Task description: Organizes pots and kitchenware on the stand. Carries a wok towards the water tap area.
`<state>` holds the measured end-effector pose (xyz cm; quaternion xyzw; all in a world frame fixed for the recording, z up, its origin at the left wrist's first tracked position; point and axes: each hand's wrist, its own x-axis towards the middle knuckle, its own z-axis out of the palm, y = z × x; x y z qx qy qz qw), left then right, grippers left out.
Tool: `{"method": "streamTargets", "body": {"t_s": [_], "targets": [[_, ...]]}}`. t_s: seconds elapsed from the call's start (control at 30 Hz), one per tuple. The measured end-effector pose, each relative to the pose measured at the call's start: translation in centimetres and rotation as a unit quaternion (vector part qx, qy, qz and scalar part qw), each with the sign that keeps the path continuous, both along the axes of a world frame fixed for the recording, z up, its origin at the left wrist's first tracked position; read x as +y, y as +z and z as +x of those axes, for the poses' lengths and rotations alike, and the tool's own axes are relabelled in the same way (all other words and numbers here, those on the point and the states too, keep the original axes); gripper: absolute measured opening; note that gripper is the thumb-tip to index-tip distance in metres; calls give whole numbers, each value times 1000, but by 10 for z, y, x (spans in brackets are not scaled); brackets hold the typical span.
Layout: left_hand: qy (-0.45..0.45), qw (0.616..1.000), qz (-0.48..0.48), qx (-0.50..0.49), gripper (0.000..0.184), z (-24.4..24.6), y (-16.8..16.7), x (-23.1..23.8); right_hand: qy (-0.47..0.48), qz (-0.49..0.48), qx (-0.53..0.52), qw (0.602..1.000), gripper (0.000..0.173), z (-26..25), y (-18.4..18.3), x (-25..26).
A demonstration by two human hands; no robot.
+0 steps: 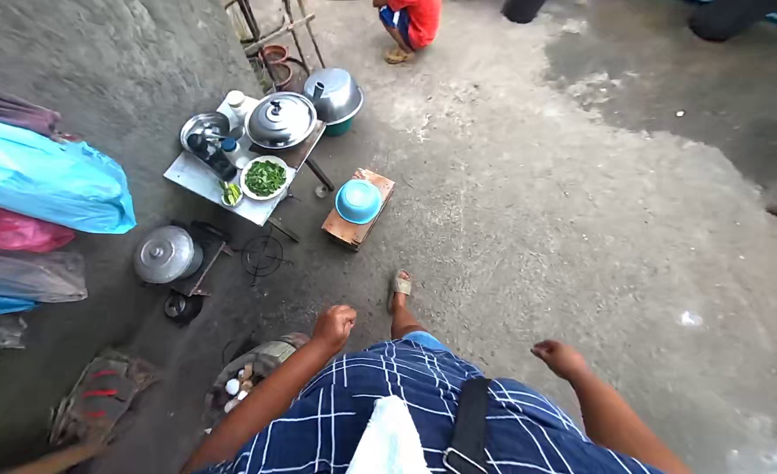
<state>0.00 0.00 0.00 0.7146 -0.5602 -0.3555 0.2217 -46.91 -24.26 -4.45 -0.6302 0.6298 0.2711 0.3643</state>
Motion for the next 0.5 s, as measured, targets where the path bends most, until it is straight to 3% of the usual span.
{"method": "streamTargets", "body": {"t_s": [0.07,0.17,0.3,0.43,0.5], "targets": [[30,995,97,5,24,9,-30,-7,40,12,20,999,42,51,-12,-80],[97,953,285,27,26,28,-45,-26,150,49,68,985,43,146,-35,-178],[277,914,292,52,34,58,-58,-50,244,62,39,967,37,283,-110,-255],[474,833,246,141,40,82,-107,-67,199,86,-66,974,41,412,-202,-277],[490,818,258,156,39,85,-137,-72,158,129,-89,975,45,464,-239,-277]]}}
